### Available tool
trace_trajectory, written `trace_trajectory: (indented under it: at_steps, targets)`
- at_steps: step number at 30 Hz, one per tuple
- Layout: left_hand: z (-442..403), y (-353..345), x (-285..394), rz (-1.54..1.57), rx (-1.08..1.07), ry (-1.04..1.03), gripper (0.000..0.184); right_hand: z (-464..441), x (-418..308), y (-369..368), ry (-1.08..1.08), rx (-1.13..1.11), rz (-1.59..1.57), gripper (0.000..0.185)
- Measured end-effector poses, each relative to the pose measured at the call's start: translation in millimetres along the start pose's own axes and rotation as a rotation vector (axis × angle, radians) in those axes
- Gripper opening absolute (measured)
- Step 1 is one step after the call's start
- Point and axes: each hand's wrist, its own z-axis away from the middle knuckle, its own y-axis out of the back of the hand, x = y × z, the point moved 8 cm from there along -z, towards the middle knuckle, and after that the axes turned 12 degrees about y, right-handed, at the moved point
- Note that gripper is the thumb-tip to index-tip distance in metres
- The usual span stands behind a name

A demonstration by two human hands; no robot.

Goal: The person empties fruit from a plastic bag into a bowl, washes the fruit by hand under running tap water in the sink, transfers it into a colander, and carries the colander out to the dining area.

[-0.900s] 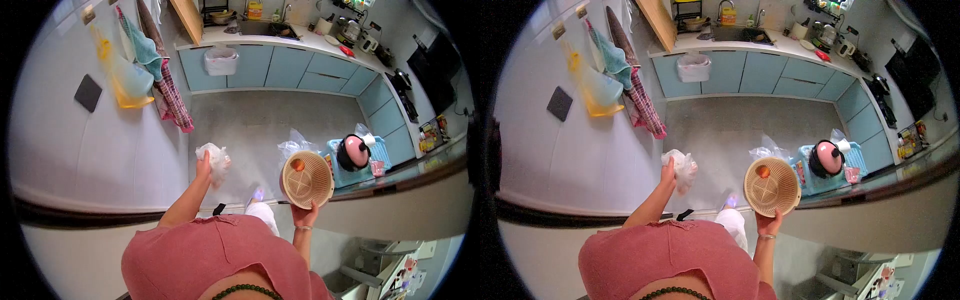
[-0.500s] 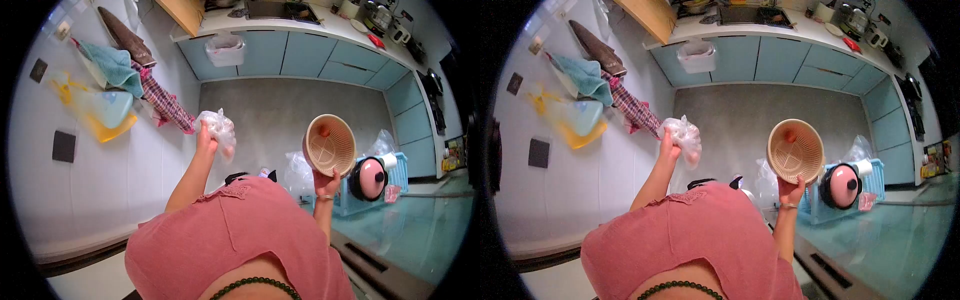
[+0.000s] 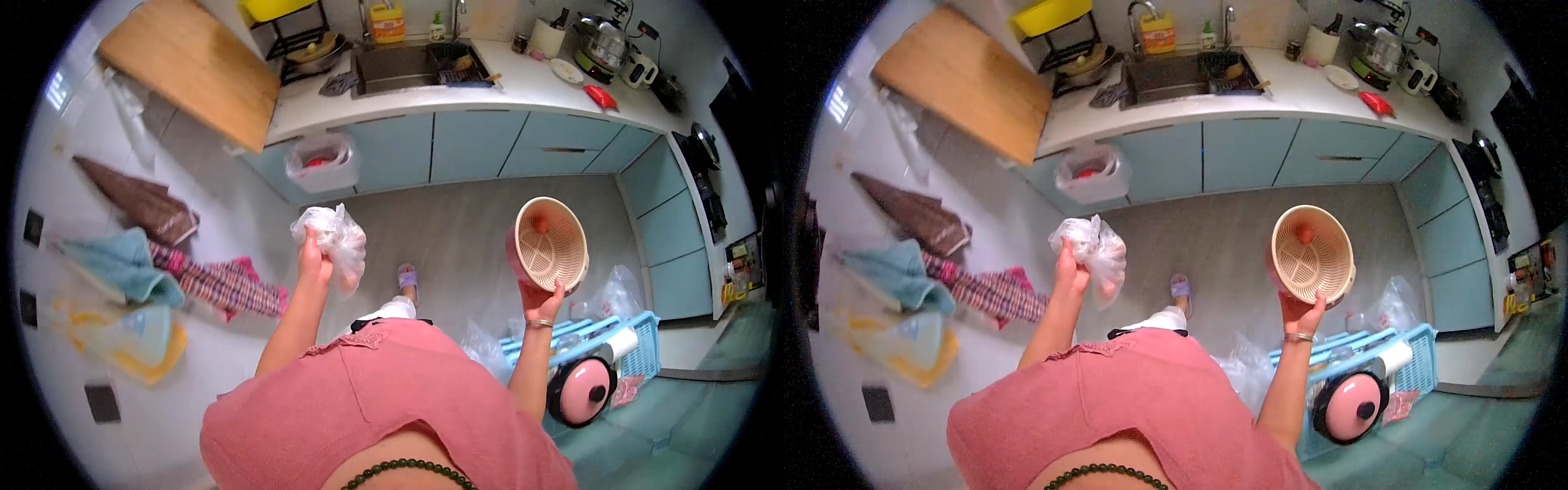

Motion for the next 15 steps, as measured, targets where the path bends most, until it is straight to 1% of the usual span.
trace_trajectory:
  at_steps: [2,4,6,8,9,10,12,13,15]
  targets:
    - [-45,-21,5,-0.037,0.038,-0.015,0.043,-41,1,-14,0.025,-0.014,0.027,0.055]
    - [-69,-58,5,-0.022,0.041,0.004,0.039,-76,-2,-28,0.087,0.047,0.030,0.056]
    - [-96,-97,12,-0.117,-0.021,-0.013,0.037,-111,-2,-47,0.077,0.041,0.031,0.057]
    - [-127,-127,19,-0.142,-0.029,-0.043,0.035,-147,-1,-65,0.072,0.042,-0.025,0.058]
    - [-144,-142,22,-0.175,-0.035,-0.062,0.034,-164,-4,-79,0.111,0.087,0.013,0.053]
    - [-160,-151,22,-0.170,-0.020,-0.060,0.034,-181,-2,-88,0.101,0.089,0.024,0.053]
    - [-193,-172,25,-0.209,0.028,-0.056,0.034,-222,-9,-102,0.151,0.152,0.071,0.053]
    - [-206,-187,26,-0.221,-0.056,-0.078,0.035,-244,-9,-107,0.153,0.160,0.078,0.052]
    - [-223,-210,29,-0.194,-0.056,-0.088,0.035,-288,-15,-127,0.157,0.144,0.088,0.052]
